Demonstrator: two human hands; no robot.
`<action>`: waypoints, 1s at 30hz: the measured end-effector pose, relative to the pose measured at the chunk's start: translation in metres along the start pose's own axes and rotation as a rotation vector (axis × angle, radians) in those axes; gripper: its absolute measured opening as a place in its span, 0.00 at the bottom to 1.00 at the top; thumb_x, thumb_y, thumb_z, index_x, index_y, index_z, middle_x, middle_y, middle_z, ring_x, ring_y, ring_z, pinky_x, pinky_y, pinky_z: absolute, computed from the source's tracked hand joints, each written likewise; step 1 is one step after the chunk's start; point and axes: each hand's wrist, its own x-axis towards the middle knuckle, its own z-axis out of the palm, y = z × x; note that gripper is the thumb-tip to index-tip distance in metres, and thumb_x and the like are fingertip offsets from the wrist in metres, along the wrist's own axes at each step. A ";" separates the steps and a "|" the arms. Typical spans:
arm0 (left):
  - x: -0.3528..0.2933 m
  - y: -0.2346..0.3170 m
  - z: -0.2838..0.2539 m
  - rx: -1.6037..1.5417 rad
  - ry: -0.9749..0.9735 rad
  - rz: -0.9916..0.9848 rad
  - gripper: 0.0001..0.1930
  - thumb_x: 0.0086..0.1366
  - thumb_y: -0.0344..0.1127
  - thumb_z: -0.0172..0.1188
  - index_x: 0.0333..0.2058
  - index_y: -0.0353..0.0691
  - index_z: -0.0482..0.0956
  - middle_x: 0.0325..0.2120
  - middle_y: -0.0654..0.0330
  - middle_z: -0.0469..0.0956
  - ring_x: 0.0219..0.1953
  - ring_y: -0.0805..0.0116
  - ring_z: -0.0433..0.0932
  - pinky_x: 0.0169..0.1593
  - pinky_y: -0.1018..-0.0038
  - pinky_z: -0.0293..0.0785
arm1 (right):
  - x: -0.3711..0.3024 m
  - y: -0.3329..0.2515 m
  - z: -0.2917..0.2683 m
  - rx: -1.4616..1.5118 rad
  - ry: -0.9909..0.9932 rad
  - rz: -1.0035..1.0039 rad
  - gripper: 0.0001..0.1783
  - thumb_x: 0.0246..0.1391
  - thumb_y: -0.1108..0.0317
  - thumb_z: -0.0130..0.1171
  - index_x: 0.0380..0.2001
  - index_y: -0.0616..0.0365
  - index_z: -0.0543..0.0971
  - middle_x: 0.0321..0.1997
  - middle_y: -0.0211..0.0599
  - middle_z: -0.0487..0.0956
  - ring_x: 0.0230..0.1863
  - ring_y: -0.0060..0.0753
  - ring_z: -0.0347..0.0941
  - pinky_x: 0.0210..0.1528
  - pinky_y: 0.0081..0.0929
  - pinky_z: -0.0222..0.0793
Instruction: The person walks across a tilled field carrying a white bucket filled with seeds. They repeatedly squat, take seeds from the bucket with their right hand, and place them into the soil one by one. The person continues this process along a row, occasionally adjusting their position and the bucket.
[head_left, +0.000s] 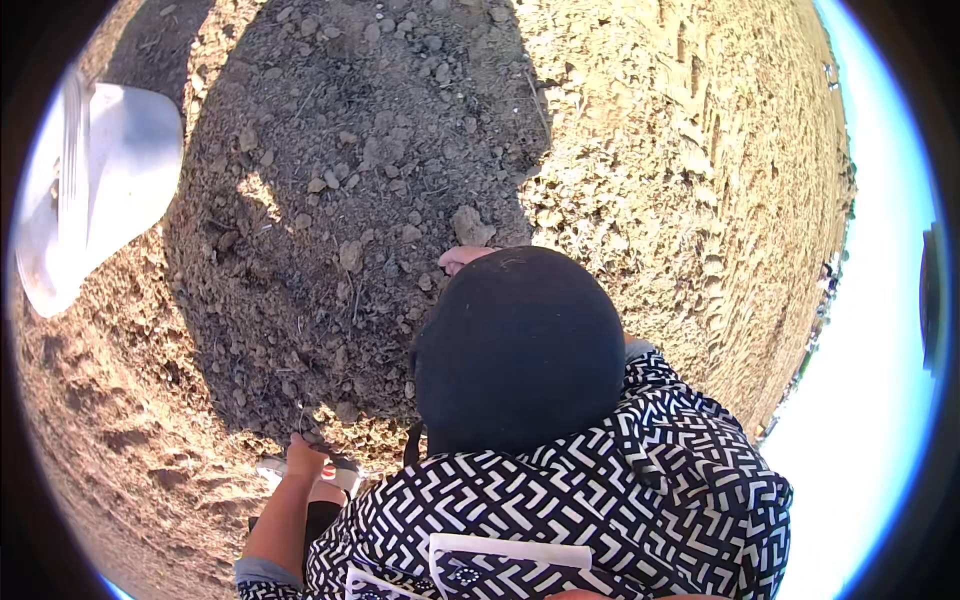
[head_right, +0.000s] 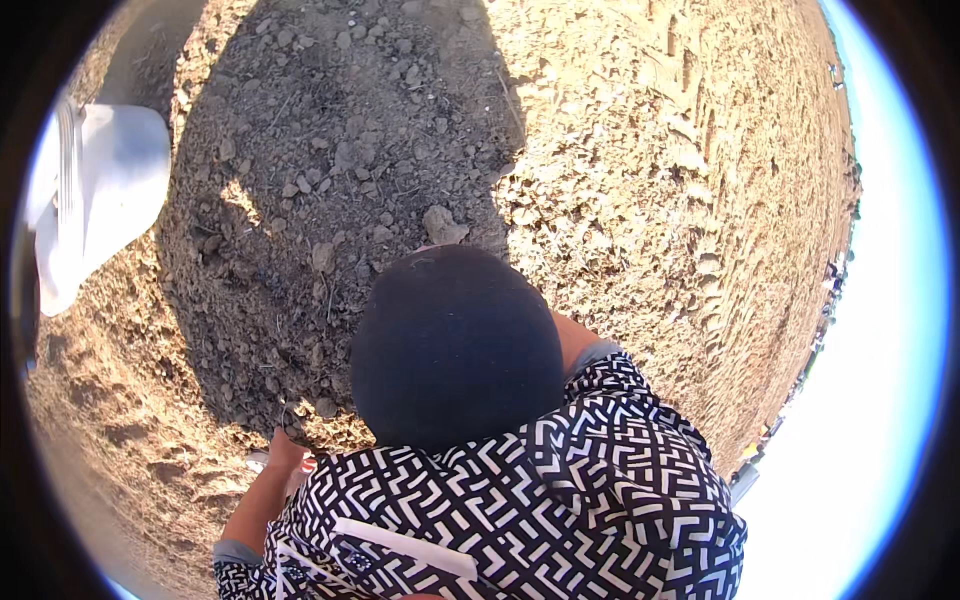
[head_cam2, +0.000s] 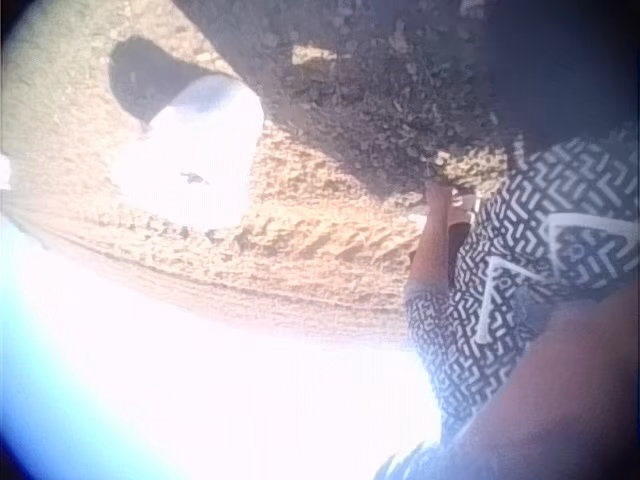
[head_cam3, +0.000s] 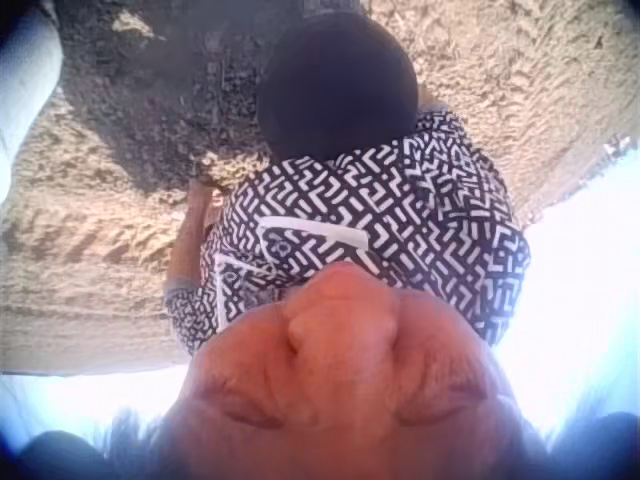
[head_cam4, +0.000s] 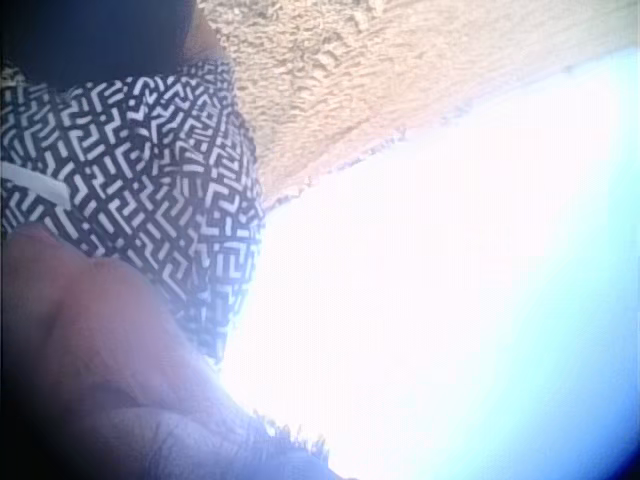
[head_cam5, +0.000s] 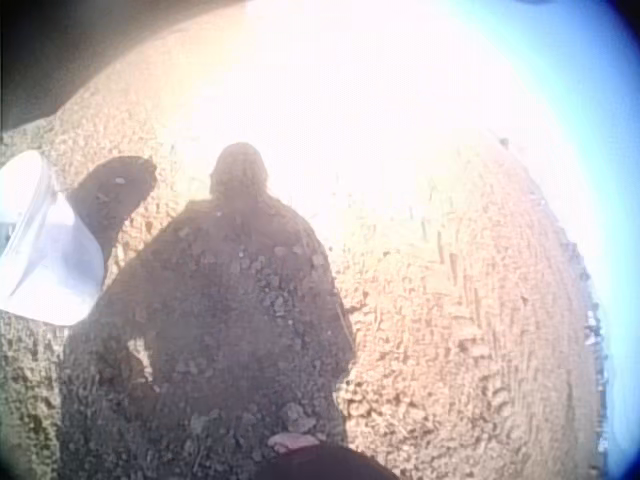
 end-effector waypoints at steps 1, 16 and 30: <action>-0.007 0.051 -0.044 0.283 -0.218 -0.003 0.23 0.46 0.27 0.66 0.41 0.31 0.67 0.34 0.41 0.79 0.42 0.45 0.78 0.43 0.60 0.74 | -0.011 0.004 -0.002 0.023 0.061 -0.006 0.14 0.56 0.69 0.53 0.46 0.58 0.76 0.28 0.34 0.79 0.31 0.32 0.76 0.35 0.30 0.70; 0.035 0.248 -0.538 0.025 1.133 0.487 0.26 0.68 0.54 0.45 0.58 0.45 0.69 0.56 0.55 0.70 0.50 0.60 0.73 0.53 0.66 0.67 | -0.015 0.115 -0.236 -0.145 1.235 0.087 0.13 0.50 0.71 0.61 0.41 0.53 0.81 0.39 0.37 0.80 0.39 0.34 0.75 0.45 0.26 0.70; 0.054 0.225 -0.532 0.198 1.143 0.233 0.29 0.68 0.53 0.42 0.66 0.54 0.54 0.58 0.57 0.69 0.56 0.59 0.72 0.60 0.70 0.63 | 0.014 0.100 -0.258 -0.306 1.005 0.147 0.08 0.48 0.71 0.58 0.33 0.56 0.81 0.39 0.42 0.75 0.44 0.43 0.72 0.48 0.33 0.69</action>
